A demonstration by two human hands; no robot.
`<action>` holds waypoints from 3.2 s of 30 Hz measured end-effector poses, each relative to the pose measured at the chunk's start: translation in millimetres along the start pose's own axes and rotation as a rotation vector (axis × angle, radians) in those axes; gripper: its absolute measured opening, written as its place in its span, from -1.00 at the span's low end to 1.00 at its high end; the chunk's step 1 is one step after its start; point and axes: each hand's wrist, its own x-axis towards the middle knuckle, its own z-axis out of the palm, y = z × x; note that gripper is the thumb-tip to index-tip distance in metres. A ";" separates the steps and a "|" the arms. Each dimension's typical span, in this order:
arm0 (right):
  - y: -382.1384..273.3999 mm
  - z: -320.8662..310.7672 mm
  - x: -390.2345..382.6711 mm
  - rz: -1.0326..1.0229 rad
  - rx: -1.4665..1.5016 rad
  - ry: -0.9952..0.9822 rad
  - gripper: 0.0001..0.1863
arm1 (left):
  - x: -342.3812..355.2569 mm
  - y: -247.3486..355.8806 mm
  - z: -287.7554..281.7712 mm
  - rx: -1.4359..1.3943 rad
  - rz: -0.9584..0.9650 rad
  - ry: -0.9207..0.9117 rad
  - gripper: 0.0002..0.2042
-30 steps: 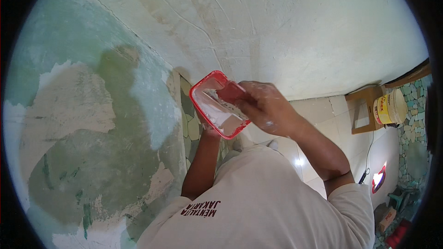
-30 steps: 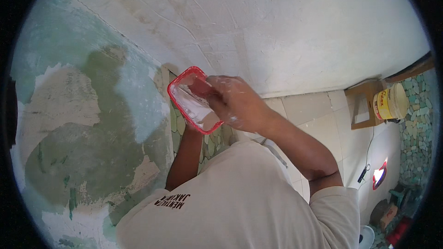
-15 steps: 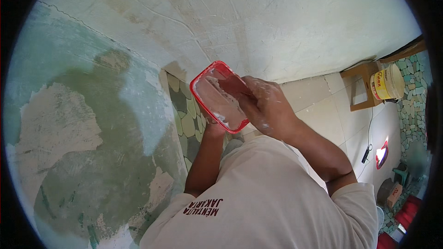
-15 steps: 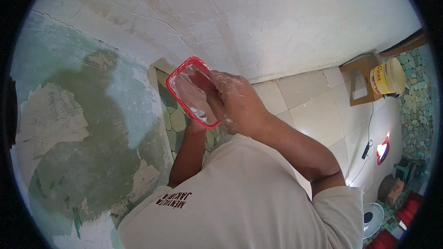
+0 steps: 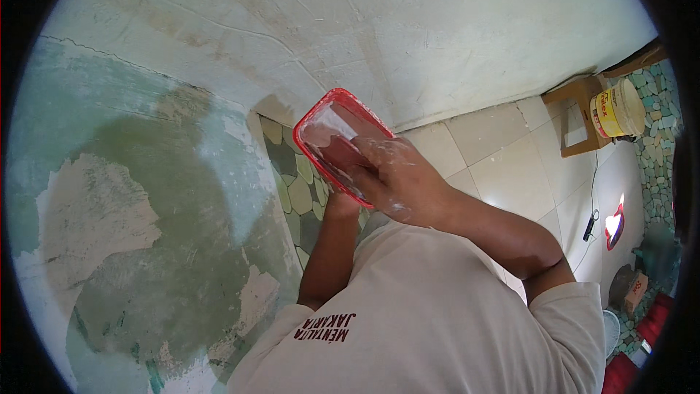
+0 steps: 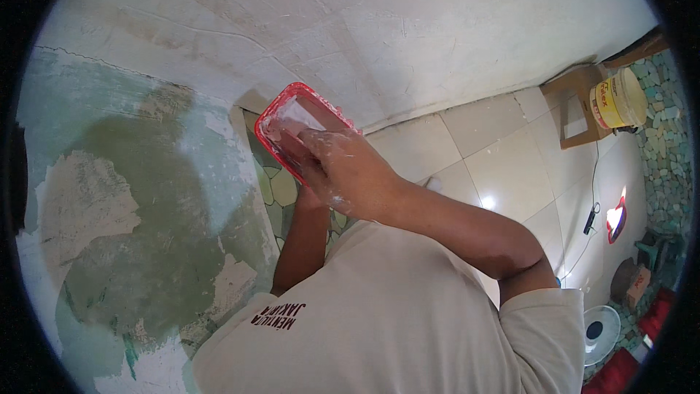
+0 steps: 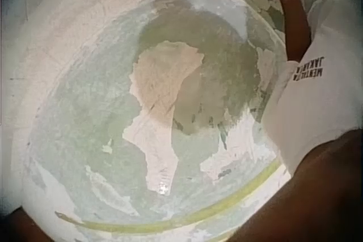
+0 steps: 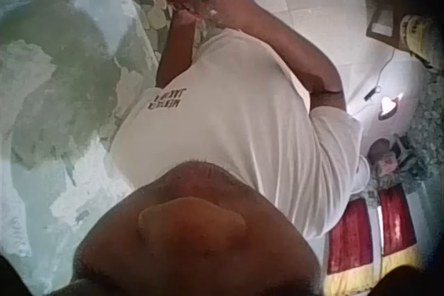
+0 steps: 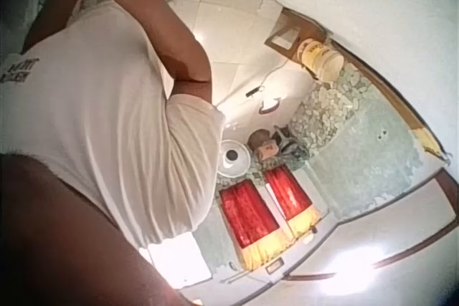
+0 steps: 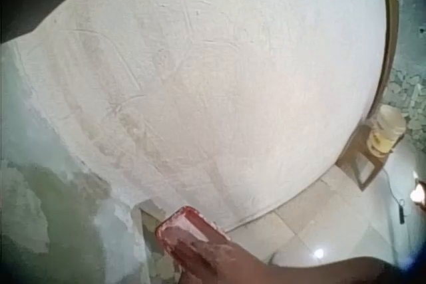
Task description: Applying putty or patching compound to the lower section of a wall using a spatula.
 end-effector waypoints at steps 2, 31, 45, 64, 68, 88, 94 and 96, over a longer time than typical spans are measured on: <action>3.6 2.4 2.8 0.002 -0.008 0.002 -0.87 | 0.5 -0.2 -0.2 0.006 -0.004 0.000 -0.36; 9.1 -27.1 25.2 -0.019 -0.012 0.071 -0.80 | 30.5 12.7 34.1 0.168 -0.075 0.140 -0.39; 19.4 -29.6 24.1 0.044 -0.063 0.016 -0.79 | 44.0 4.1 27.9 0.158 0.033 0.044 -0.44; 40.3 -28.4 3.6 0.273 0.396 0.136 -0.78 | 63.7 2.4 74.0 0.744 0.388 0.007 -0.20; 42.3 -26.0 -7.0 0.351 0.805 0.296 -0.81 | 70.7 1.5 44.8 0.026 -0.033 -0.104 -0.17; 118.3 -51.9 -45.3 0.391 1.411 0.673 -0.70 | 103.3 -53.7 130.2 -0.327 -0.611 -0.001 -0.30; 148.3 -48.5 -52.4 0.281 1.436 0.803 -0.69 | 101.6 -75.0 90.6 -0.301 -0.611 0.099 -0.34; 161.6 -61.9 -44.0 0.228 1.429 0.836 -0.70 | 105.9 -73.1 36.9 -0.365 -0.614 0.008 -0.35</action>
